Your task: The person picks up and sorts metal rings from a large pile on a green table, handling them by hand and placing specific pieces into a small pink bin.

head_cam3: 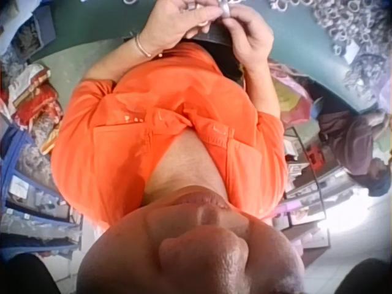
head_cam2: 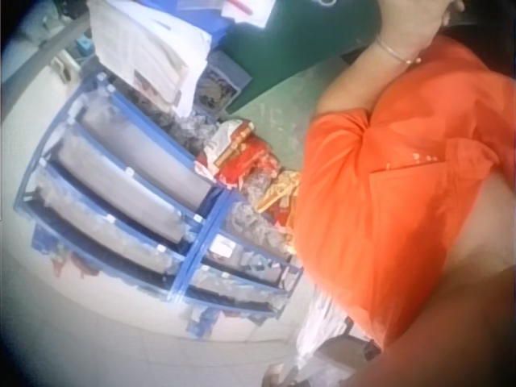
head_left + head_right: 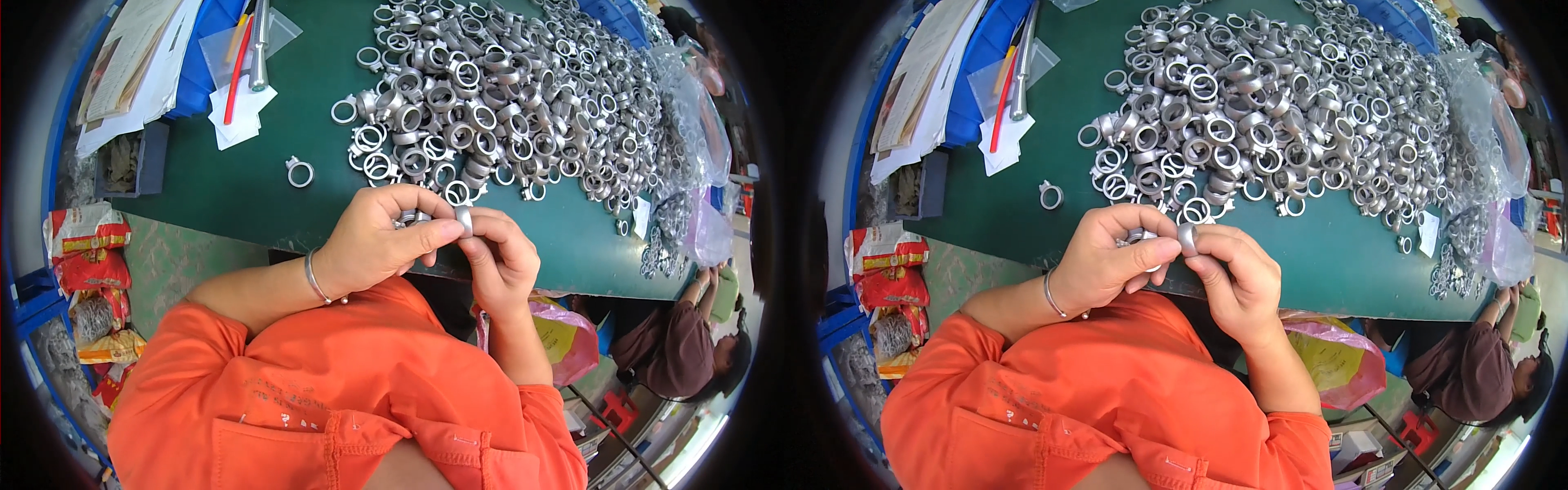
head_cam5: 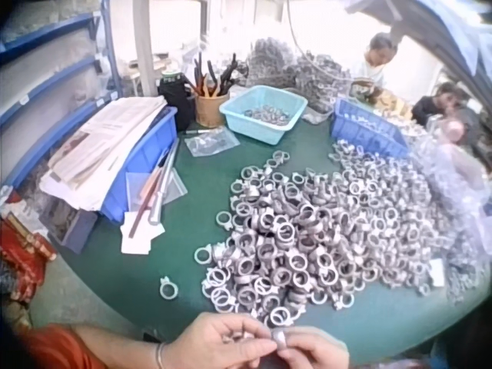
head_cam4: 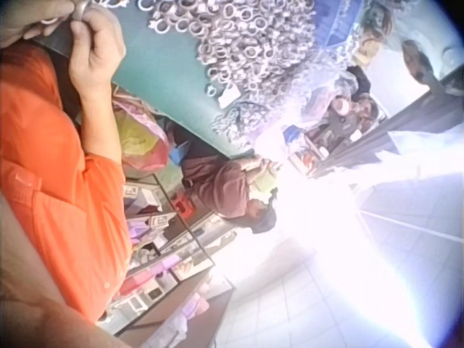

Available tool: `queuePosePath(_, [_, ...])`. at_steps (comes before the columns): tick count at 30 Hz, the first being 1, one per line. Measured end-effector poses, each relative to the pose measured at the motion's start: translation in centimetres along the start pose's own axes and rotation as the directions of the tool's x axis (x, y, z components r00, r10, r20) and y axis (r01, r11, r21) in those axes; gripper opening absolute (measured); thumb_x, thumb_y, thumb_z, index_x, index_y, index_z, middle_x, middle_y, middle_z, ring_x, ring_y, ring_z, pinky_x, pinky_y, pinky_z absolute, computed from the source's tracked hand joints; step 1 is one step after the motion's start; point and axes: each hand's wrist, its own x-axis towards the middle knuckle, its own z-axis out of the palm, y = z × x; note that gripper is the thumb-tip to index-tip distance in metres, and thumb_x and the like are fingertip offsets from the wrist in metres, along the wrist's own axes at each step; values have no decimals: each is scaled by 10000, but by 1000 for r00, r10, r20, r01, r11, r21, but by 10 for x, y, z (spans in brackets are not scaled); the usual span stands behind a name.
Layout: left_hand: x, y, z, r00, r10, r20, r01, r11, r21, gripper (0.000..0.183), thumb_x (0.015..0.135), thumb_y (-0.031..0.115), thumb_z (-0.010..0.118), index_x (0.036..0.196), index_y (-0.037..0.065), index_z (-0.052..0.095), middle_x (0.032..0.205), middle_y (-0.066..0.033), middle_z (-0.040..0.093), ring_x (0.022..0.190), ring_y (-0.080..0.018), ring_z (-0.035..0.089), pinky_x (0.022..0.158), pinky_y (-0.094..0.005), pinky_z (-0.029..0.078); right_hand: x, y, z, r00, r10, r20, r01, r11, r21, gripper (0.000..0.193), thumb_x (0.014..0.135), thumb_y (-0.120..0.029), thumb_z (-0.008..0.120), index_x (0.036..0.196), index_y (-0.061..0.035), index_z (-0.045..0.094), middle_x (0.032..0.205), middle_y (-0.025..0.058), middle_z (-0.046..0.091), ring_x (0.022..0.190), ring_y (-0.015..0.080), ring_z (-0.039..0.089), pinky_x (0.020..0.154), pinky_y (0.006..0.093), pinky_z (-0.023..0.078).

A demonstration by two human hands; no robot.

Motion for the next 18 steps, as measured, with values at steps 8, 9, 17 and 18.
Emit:
queuePosePath(8, [7,-14,-2,820,554,145,-547,682,485,129,733,-42,659,850,1,627,825,-51,583,732,-110,558,630,-234,451,-4,-11,5,917,387,-100,-308,844,439,226,834,76,526,1060,66,516,1014,143,587,818,125,574,730,256,484])
queuePosePath(9, [7,-15,-2,796,582,166,-576,644,503,132,728,-45,659,846,4,626,826,-52,584,744,-118,560,640,-241,451,-6,-9,2,922,384,-50,-327,841,432,239,830,69,542,1067,67,513,1005,137,585,819,127,575,734,258,486])
queuePosePath(17, [4,-16,-1,855,504,124,-491,709,506,101,749,-43,628,829,10,595,830,-54,586,741,-113,567,633,-234,447,-6,1,4,991,98,-94,-55,922,383,337,719,89,666,1021,36,525,1059,165,541,906,186,574,765,291,507])
queuePosePath(18, [5,-17,-2,850,509,136,-502,702,506,94,758,-40,622,832,9,593,830,-53,585,729,-105,566,624,-227,447,-6,1,4,992,84,-99,-41,928,370,330,718,93,663,1012,35,525,1056,167,543,913,188,572,771,295,508])
